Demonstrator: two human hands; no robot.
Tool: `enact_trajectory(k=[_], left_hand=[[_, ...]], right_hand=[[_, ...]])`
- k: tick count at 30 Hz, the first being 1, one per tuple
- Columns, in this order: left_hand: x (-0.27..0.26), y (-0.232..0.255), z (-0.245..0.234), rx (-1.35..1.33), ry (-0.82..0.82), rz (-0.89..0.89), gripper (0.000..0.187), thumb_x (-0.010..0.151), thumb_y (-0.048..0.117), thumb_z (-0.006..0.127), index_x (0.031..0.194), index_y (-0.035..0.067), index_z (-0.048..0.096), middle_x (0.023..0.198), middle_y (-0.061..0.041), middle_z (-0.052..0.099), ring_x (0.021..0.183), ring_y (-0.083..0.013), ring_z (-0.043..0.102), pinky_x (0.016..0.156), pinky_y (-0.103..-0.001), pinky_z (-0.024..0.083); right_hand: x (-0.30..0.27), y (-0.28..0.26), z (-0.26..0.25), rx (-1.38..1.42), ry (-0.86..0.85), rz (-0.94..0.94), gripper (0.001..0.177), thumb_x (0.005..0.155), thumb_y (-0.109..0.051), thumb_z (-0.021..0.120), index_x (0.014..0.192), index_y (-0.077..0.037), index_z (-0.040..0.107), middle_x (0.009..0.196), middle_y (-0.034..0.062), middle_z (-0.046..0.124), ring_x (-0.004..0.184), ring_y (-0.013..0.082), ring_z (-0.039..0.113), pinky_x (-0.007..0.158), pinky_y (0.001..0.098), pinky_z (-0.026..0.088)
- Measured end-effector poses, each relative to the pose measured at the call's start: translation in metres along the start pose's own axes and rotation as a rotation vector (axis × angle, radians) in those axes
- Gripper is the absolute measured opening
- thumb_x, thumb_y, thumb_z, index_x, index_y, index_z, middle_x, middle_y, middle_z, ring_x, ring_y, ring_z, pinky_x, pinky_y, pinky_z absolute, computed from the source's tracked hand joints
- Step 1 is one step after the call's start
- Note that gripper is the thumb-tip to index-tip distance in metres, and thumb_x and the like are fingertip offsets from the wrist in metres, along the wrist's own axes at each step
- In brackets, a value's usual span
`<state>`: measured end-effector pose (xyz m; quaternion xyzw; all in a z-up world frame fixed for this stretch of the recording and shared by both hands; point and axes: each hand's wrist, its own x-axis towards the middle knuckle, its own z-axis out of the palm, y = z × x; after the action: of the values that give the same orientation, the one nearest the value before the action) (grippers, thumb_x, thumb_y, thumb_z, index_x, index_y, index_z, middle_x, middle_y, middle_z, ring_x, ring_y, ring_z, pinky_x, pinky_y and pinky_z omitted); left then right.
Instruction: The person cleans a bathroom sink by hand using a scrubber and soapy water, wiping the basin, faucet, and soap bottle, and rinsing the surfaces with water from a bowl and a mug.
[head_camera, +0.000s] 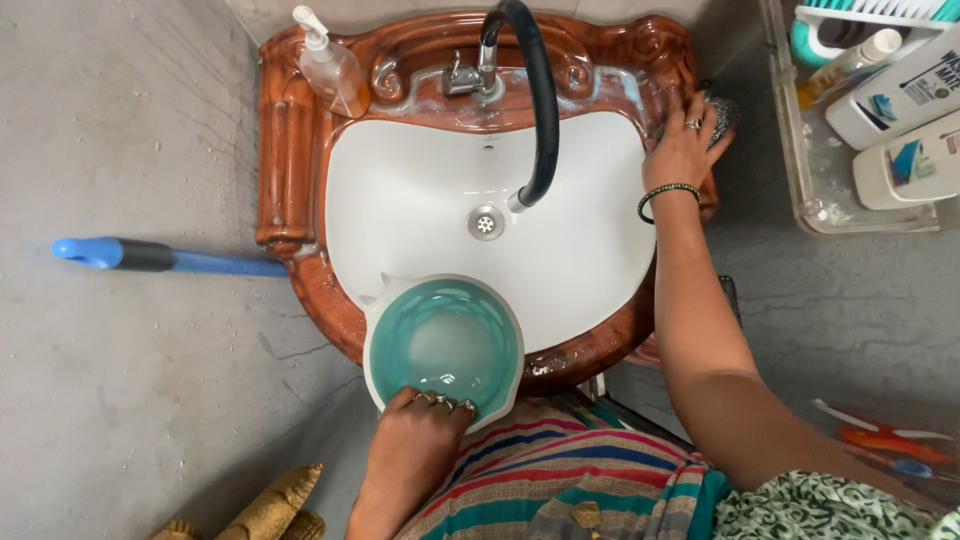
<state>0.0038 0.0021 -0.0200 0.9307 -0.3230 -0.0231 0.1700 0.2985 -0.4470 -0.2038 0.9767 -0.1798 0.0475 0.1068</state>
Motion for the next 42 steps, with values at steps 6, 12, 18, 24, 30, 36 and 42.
enact_trajectory(k=[6,12,18,24,30,36,42], left_hand=[[-0.003,-0.003,0.007,-0.018,-0.016,-0.021,0.008,0.075,0.01,0.065,0.074,0.015,0.071,0.065,-0.002,0.068,0.068,-0.0205,0.068,0.068,-0.037,0.05],[-0.008,-0.003,0.012,0.009,0.009,0.001,0.008,0.076,0.01,0.064,0.074,0.016,0.07,0.067,0.0,0.069,0.069,-0.0188,0.068,0.069,-0.035,0.05],[-0.007,-0.011,0.015,-0.002,0.055,0.045,0.01,0.077,0.013,0.063,0.081,0.017,0.072,0.071,0.0,0.07,0.073,-0.0176,0.069,0.068,-0.033,0.049],[-0.007,-0.011,0.016,0.003,0.016,0.037,0.008,0.076,0.012,0.063,0.077,0.017,0.071,0.069,0.0,0.069,0.071,-0.0187,0.069,0.069,-0.034,0.05],[-0.007,-0.007,0.012,-0.001,-0.028,0.039,0.006,0.077,0.011,0.065,0.077,0.015,0.07,0.069,-0.002,0.069,0.07,-0.0201,0.069,0.067,-0.035,0.05],[-0.002,-0.008,0.005,-0.032,-0.054,0.031,0.009,0.075,0.01,0.065,0.077,0.015,0.072,0.066,-0.003,0.069,0.069,-0.0205,0.069,0.068,-0.036,0.051],[-0.002,-0.008,0.0,-0.039,-0.035,0.02,0.008,0.076,0.012,0.064,0.077,0.014,0.071,0.069,-0.002,0.07,0.071,-0.0205,0.069,0.07,-0.035,0.05]], right_hand=[[0.121,-0.025,0.015,0.286,-0.077,0.09,0.106,0.099,-0.044,0.066,0.159,0.01,-0.002,0.167,0.0307,-0.006,0.156,0.0428,0.006,0.121,0.0645,0.01],[0.124,-0.024,-0.005,0.238,-0.167,0.066,0.103,0.104,-0.052,0.058,0.165,0.008,0.0,0.166,0.0335,0.016,0.152,0.0468,0.026,0.118,0.0639,0.03],[-0.024,0.001,-0.025,-0.043,-0.23,0.244,0.102,0.102,-0.064,0.055,0.162,0.009,0.017,0.151,0.032,0.049,0.133,0.0447,0.049,0.096,0.0675,0.046],[0.115,-0.037,-0.013,0.17,-0.17,0.18,0.109,0.095,-0.06,0.061,0.162,0.001,0.001,0.163,0.0264,0.027,0.148,0.0426,0.029,0.105,0.0648,0.039],[0.102,-0.023,-0.004,0.097,-0.147,0.014,0.106,0.099,-0.056,0.062,0.162,0.003,0.0,0.168,0.0301,0.014,0.151,0.0461,0.023,0.11,0.0692,0.033],[-0.034,-0.006,-0.031,-0.06,-0.276,0.187,0.098,0.102,-0.05,0.055,0.162,0.004,-0.001,0.165,0.033,0.014,0.149,0.0463,0.027,0.111,0.0729,0.031],[0.079,-0.028,-0.009,0.019,-0.045,0.011,0.092,0.101,-0.039,0.059,0.159,0.009,0.004,0.162,0.0354,0.018,0.146,0.0484,0.031,0.11,0.0708,0.03]])
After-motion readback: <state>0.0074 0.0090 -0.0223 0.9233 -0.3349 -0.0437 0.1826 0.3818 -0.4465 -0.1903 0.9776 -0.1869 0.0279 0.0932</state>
